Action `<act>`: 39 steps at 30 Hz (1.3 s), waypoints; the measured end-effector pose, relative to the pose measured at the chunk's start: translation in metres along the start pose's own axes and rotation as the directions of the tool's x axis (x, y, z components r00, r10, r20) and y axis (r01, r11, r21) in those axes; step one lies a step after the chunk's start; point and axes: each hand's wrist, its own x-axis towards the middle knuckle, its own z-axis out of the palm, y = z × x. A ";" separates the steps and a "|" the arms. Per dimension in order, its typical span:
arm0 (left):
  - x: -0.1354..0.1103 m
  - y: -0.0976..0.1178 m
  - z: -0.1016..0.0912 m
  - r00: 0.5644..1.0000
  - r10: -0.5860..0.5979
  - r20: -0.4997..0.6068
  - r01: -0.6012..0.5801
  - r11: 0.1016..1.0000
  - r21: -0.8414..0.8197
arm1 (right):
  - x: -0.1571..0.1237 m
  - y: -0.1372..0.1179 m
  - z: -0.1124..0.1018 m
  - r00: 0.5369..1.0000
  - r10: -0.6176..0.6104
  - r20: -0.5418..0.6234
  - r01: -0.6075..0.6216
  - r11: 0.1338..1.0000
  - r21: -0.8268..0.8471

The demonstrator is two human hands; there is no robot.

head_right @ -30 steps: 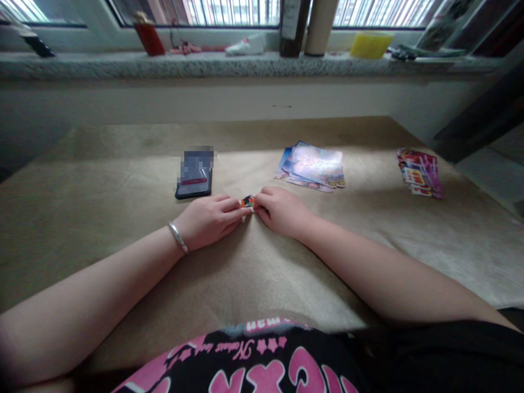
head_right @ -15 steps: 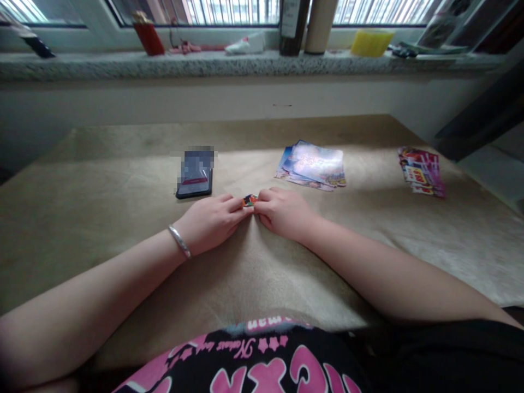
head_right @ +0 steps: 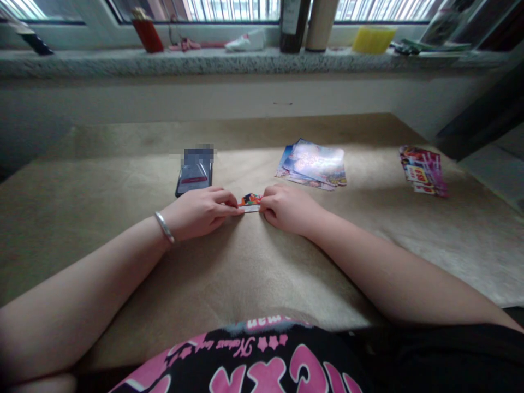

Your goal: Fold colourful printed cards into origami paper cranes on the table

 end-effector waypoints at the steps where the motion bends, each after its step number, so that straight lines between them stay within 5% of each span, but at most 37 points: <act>1: 0.000 0.000 -0.001 1.000 -0.001 0.007 0.001 1.000 0.014 | 0.000 0.000 -0.001 1.000 0.007 0.014 -0.007 1.000 -0.003; 8: 0.003 0.010 -0.011 0.994 -0.030 0.107 0.015 0.991 0.131 | -0.002 0.006 -0.006 0.998 0.010 0.060 -0.009 1.000 -0.017; 17: -0.001 0.001 -0.005 0.998 -0.021 0.055 0.021 1.000 -0.002 | -0.007 0.011 -0.009 0.997 0.015 0.074 -0.011 0.998 -0.059; 25: 0.009 0.025 -0.018 0.989 -0.053 0.139 0.028 0.984 0.176 | -0.002 -0.005 -0.011 0.996 0.021 0.088 -0.005 0.984 -0.176; 39: 0.005 0.015 -0.003 0.999 -0.053 0.003 0.053 0.996 0.075 | -0.007 0.001 0.007 0.988 -0.143 -0.062 0.137 0.987 -0.088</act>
